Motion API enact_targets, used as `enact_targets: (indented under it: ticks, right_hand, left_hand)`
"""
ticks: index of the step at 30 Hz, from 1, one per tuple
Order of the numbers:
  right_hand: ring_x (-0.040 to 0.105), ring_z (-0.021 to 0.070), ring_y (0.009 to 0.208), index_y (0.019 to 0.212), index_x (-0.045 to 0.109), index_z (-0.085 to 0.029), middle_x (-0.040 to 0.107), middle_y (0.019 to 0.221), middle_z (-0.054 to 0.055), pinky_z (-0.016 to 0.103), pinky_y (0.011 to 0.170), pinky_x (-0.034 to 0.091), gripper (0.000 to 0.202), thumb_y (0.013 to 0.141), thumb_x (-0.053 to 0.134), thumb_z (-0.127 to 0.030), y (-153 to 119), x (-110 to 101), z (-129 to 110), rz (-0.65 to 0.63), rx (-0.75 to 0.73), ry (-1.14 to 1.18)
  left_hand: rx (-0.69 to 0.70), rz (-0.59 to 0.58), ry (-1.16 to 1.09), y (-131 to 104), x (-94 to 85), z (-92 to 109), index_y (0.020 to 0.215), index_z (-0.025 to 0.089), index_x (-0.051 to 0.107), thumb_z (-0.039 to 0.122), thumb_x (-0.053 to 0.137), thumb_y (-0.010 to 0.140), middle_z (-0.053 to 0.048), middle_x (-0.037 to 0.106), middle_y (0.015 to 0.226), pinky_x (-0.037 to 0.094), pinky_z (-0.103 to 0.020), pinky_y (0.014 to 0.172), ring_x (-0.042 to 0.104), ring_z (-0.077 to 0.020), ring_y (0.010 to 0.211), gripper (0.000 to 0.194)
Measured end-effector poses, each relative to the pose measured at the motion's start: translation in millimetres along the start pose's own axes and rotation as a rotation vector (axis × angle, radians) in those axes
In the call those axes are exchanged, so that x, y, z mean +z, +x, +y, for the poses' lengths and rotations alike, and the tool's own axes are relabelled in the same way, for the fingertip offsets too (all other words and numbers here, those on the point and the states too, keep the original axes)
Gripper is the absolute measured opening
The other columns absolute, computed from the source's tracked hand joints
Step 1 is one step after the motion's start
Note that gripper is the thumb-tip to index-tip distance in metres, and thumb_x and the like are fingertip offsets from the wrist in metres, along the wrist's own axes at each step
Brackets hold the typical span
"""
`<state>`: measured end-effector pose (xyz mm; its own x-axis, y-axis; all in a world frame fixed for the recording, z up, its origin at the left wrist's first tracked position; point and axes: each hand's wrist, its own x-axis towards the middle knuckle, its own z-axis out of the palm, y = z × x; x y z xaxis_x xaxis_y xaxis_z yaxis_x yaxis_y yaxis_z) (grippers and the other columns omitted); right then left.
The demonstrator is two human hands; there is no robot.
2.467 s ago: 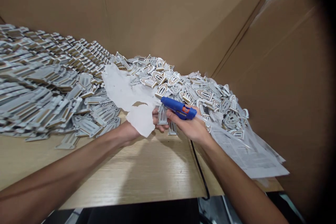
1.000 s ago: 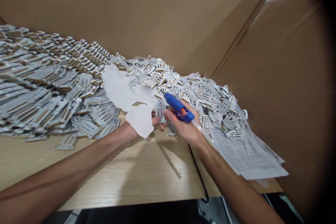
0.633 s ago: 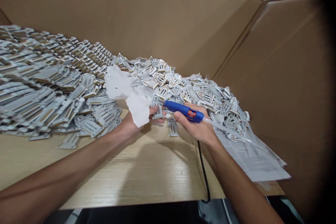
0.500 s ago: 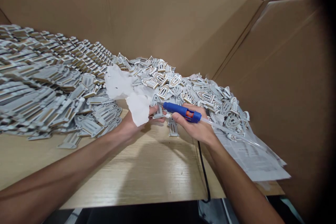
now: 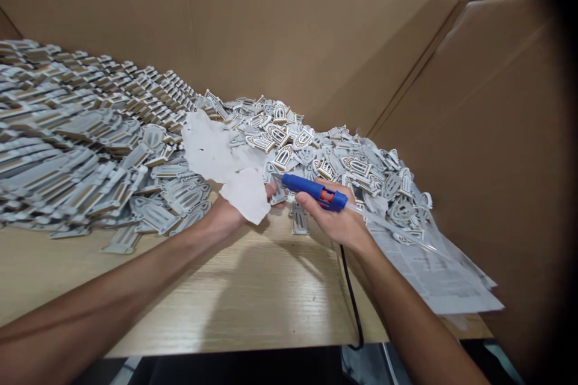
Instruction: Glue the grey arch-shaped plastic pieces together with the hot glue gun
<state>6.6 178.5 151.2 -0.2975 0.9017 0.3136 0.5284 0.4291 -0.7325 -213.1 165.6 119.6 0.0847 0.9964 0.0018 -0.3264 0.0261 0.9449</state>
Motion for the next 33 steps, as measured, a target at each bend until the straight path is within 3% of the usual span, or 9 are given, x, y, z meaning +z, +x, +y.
enact_targets:
  ticks: [4, 14, 18, 22, 25, 30, 33]
  right_hand:
    - [0.054, 0.0196, 0.063, 0.069, 0.061, -0.025, 0.059, 0.066, 0.001, 0.036, 0.059, 0.041, 0.051, 0.089, 0.075, -0.07, 0, 0, 2, 0.0, 0.013, -0.025]
    - [0.046, 0.0175, 0.055, 0.064, 0.053, -0.027, 0.051, 0.057, -0.001, 0.035, 0.053, 0.035, 0.057, 0.087, 0.076, -0.074, 0, 2, 8, 0.052, 0.02, -0.012]
    - [0.047, 0.0158, 0.056, 0.064, 0.056, -0.025, 0.053, 0.063, -0.002, 0.035, 0.054, 0.035, 0.052, 0.092, 0.075, -0.064, 1, 3, 5, 0.05, -0.114, -0.044]
    - [0.049, 0.0151, 0.061, 0.069, 0.058, -0.024, 0.054, 0.07, -0.002, 0.034, 0.06, 0.038, 0.047, 0.101, 0.073, -0.055, -2, 6, 3, 0.031, -0.297, -0.117]
    - [0.052, 0.0154, 0.065, 0.073, 0.057, -0.023, 0.054, 0.075, -0.002, 0.032, 0.062, 0.041, 0.043, 0.103, 0.073, -0.05, -6, 11, 3, 0.042, -0.39, -0.165]
    - [0.053, 0.0152, 0.065, 0.079, 0.058, -0.023, 0.055, 0.079, 0.0, 0.03, 0.061, 0.042, 0.035, 0.103, 0.075, -0.042, -9, 15, 1, 0.217, -0.523, -0.21]
    - [0.053, 0.0162, 0.067, 0.078, 0.057, -0.024, 0.055, 0.078, -0.001, 0.031, 0.064, 0.043, 0.035, 0.103, 0.075, -0.041, -9, 12, -1, 0.326, -0.462, -0.195]
  left_hand:
    - [0.043, 0.012, 0.055, 0, 0.0, -2, 0.094, 0.013, 0.076, 0.054, 0.101, 0.07, -0.005, 0.078, 0.094, 0.067, -0.037, 0.085, 0.074, -0.0201, 0.086, 0.053]
    - [0.09, 0.017, 0.094, 4, -0.5, -7, 0.095, 0.013, 0.075, 0.059, 0.097, 0.068, -0.005, 0.076, 0.09, 0.068, -0.045, 0.086, 0.074, -0.0217, 0.083, 0.057]
    - [0.114, 0.04, 0.182, 5, -3.9, -8, 0.091, 0.015, 0.072, 0.059, 0.092, 0.073, -0.002, 0.073, 0.086, 0.064, -0.038, 0.078, 0.07, -0.0186, 0.077, 0.051]
    - [0.168, 0.077, 0.338, 5, -7.3, -3, 0.071, 0.018, 0.062, 0.049, 0.089, 0.078, 0.004, 0.062, 0.07, 0.049, -0.028, 0.064, 0.053, -0.0119, 0.064, 0.042]
    - [0.22, 0.095, 0.433, 4, -9.0, 2, 0.067, 0.019, 0.06, 0.041, 0.09, 0.076, 0.006, 0.058, 0.065, 0.04, -0.026, 0.06, 0.047, -0.0109, 0.061, 0.039]
    - [0.26, 0.108, 0.512, 7, -11.8, 0, 0.066, 0.021, 0.06, 0.038, 0.085, 0.075, 0.003, 0.06, 0.064, 0.04, -0.028, 0.058, 0.047, -0.0126, 0.059, 0.031]
    - [0.251, 0.099, 0.543, 8, -12.7, -4, 0.069, 0.021, 0.063, 0.038, 0.085, 0.073, 0.001, 0.063, 0.066, 0.047, -0.03, 0.06, 0.052, -0.0152, 0.061, 0.027]
